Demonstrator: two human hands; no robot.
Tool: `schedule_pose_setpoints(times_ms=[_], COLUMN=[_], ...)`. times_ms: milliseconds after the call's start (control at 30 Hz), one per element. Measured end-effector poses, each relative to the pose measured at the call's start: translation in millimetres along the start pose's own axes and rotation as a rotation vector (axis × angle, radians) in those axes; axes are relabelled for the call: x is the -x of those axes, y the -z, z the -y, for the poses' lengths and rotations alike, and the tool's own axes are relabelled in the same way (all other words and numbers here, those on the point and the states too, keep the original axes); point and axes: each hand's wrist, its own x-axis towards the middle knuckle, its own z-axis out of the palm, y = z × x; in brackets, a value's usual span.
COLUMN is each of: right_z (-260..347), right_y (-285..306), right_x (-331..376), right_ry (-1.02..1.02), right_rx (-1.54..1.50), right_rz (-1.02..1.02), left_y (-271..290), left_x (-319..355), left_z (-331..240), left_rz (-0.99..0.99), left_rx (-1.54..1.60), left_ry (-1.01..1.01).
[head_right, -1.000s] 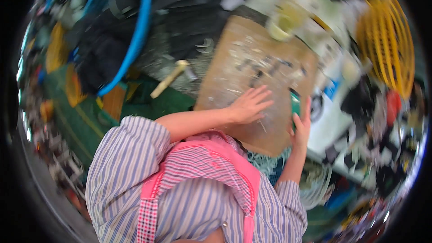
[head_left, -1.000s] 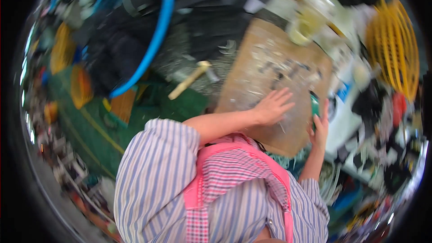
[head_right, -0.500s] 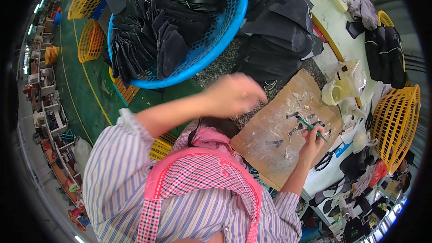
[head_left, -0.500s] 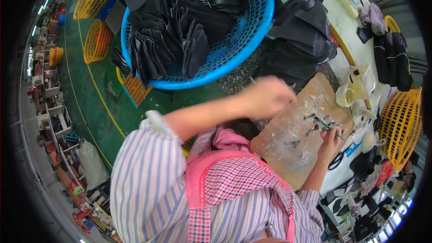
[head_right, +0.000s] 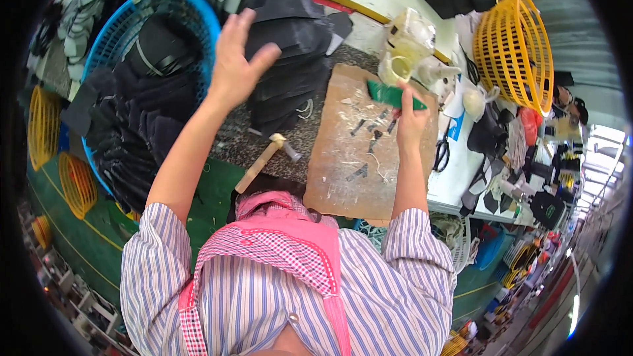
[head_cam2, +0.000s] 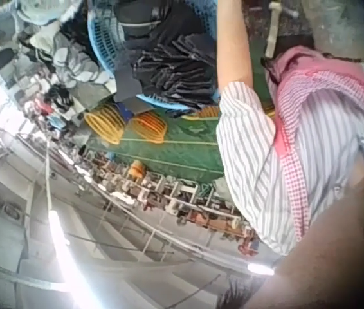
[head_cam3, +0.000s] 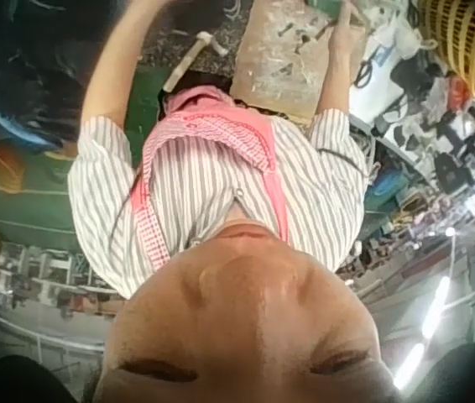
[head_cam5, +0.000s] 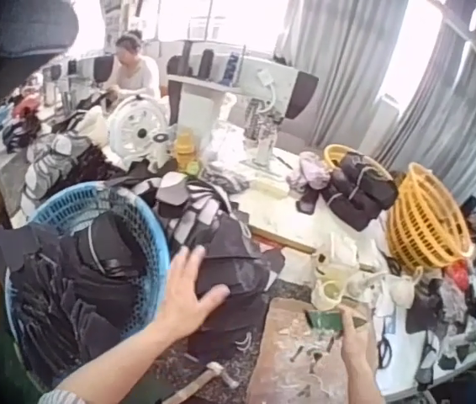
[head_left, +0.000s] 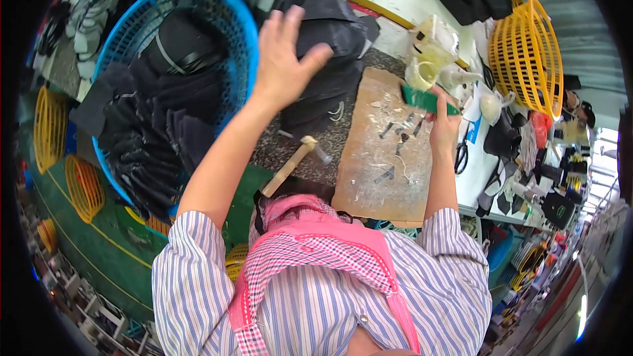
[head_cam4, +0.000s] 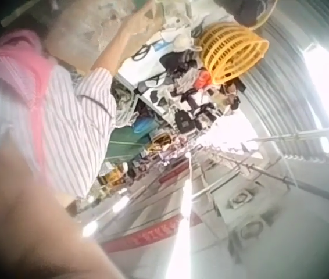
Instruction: Applying adhesive to black shoe components using a plastic spreader tool on a factory workbench.
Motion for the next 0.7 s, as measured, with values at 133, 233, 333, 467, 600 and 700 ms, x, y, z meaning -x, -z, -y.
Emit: schedule_pose_setpoints(times_ms=[133, 233, 333, 467, 600, 700], right_z=[-33, -52, -67, -81, -67, -75], right_y=[27, 39, 34, 43, 40, 33], right_x=[-51, -68, -83, -93, -93, -98], right_ry=[0.078, 0.102, 0.103, 0.157, 0.193, 0.213], right_rx=[0.102, 0.139, 0.142, 0.099, 0.169, 0.259], right_rz=[-0.246, -0.331, -0.412, -0.413, -0.402, -0.401], left_y=[-62, -68, -69, -38, -18, 6], left_x=[-38, -56, -63, -70, -64, -61], left_z=[33, 40, 55, -24, -41, -22], left_rz=[-0.027, 0.207, 0.151, 0.117, 0.074, 0.142], left_rx=[0.034, -0.048, 0.049, 0.36, 0.651, 0.789], left_ry=[0.394, 0.618, 0.605, 0.437, 0.461, 0.696])
